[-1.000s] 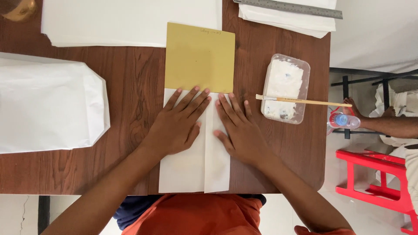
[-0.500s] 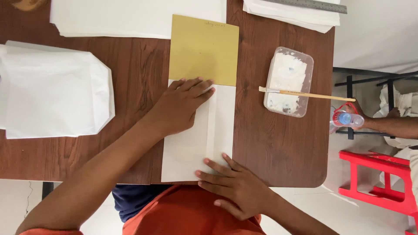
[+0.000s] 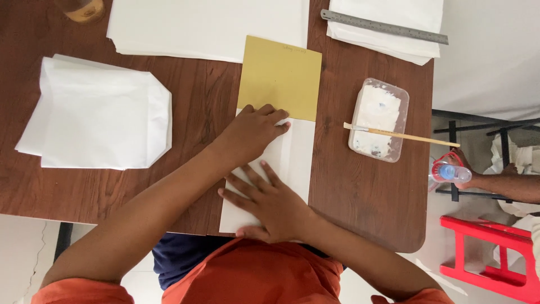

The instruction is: Assembling a product by applying adhesive to paper flaps with a brush and folding them over a cardboard base.

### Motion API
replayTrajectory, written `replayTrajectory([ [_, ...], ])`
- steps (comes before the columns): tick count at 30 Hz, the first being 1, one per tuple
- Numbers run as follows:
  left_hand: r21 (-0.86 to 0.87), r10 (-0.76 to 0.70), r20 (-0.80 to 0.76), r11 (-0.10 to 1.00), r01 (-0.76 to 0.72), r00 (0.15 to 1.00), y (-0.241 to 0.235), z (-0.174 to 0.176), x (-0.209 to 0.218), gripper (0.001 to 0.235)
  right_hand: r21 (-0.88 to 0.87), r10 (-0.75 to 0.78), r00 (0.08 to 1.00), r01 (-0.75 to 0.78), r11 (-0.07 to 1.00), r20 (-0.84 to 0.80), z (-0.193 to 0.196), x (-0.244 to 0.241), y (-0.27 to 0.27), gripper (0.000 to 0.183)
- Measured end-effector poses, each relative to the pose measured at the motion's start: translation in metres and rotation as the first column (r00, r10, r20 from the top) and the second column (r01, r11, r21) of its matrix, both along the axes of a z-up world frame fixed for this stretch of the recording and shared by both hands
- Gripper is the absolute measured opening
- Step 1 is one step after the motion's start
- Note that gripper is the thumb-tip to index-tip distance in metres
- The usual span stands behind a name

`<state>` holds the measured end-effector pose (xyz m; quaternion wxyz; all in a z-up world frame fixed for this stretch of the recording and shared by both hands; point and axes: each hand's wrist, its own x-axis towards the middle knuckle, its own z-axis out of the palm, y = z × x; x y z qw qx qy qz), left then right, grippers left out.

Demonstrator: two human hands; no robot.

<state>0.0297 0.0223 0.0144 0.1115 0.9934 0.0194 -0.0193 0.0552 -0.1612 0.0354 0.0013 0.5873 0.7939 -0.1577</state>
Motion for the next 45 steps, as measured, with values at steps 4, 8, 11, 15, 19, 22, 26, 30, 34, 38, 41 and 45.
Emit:
replayTrajectory([
  [4, 0.029, -0.077, 0.261, 0.997, 0.073, 0.962, 0.005, -0.031, -0.003, 0.064, 0.153, 0.126, 0.992, -0.124, 0.980, -0.003, 0.005, -0.021, -0.024, 0.097],
  [8, 0.099, -0.124, 0.339, 0.991, 0.095, 0.933, 0.006, -0.030, -0.005, 0.056, 0.081, 0.141, 0.958, -0.124, 0.989, -0.250, 0.015, -0.033, -0.044, 0.091],
  [11, 0.238, -0.183, 0.506, 0.969, 0.067, 0.843, 0.010, -0.030, -0.007, 0.039, 0.026, 0.064, 0.874, -0.058, 0.998, -0.482, 0.025, -0.028, -0.053, 0.069],
  [15, 0.097, -0.128, 0.590, 0.991, 0.087, 0.798, 0.012, -0.034, -0.010, 0.033, 0.308, -0.228, 0.787, 0.465, 0.830, -0.573, 0.038, -0.016, -0.071, 0.035],
  [19, 0.077, -0.117, 0.604, 0.993, 0.088, 0.788, 0.011, -0.036, -0.010, 0.031, 0.275, -0.489, 0.734, 0.649, 0.710, -0.471, 0.038, -0.012, -0.097, 0.049],
  [22, 0.052, -0.109, 0.607, 0.994, 0.097, 0.787, 0.013, -0.038, -0.009, 0.031, 0.305, -0.478, 0.798, 0.589, 0.749, -0.368, 0.016, -0.011, -0.115, 0.058],
  [26, 0.007, -0.070, 0.612, 0.997, 0.083, 0.788, 0.013, -0.037, -0.010, 0.048, 0.415, -0.478, 0.788, 0.613, 0.672, -0.389, 0.002, -0.021, -0.124, 0.041],
  [30, -0.014, -0.039, 0.560, 0.998, 0.056, 0.828, 0.008, -0.031, -0.013, 0.055, 0.554, -0.492, 0.782, 0.620, 0.555, -0.383, -0.010, -0.032, -0.129, 0.018],
  [34, 0.031, -0.071, 0.630, 0.997, 0.066, 0.773, 0.011, -0.032, -0.015, 0.050, 0.692, -0.601, 0.687, 0.663, 0.286, -0.410, -0.030, -0.043, -0.134, 0.011],
  [38, 0.074, -0.089, 0.642, 0.996, 0.054, 0.761, 0.015, -0.029, -0.019, 0.035, 0.609, -0.776, 0.404, 0.792, 0.033, -0.483, -0.059, -0.049, -0.145, 0.011],
  [41, 0.092, -0.118, 0.596, 0.993, 0.079, 0.794, 0.021, -0.037, -0.017, 0.029, 0.546, -0.830, 0.246, 0.834, -0.082, -0.501, -0.051, -0.052, -0.142, 0.041],
  [45, 0.060, -0.106, 0.596, 0.994, 0.087, 0.796, 0.024, -0.033, -0.021, 0.028, 0.503, -0.915, 0.280, 0.858, 0.104, -0.288, -0.018, -0.043, -0.137, 0.048],
])
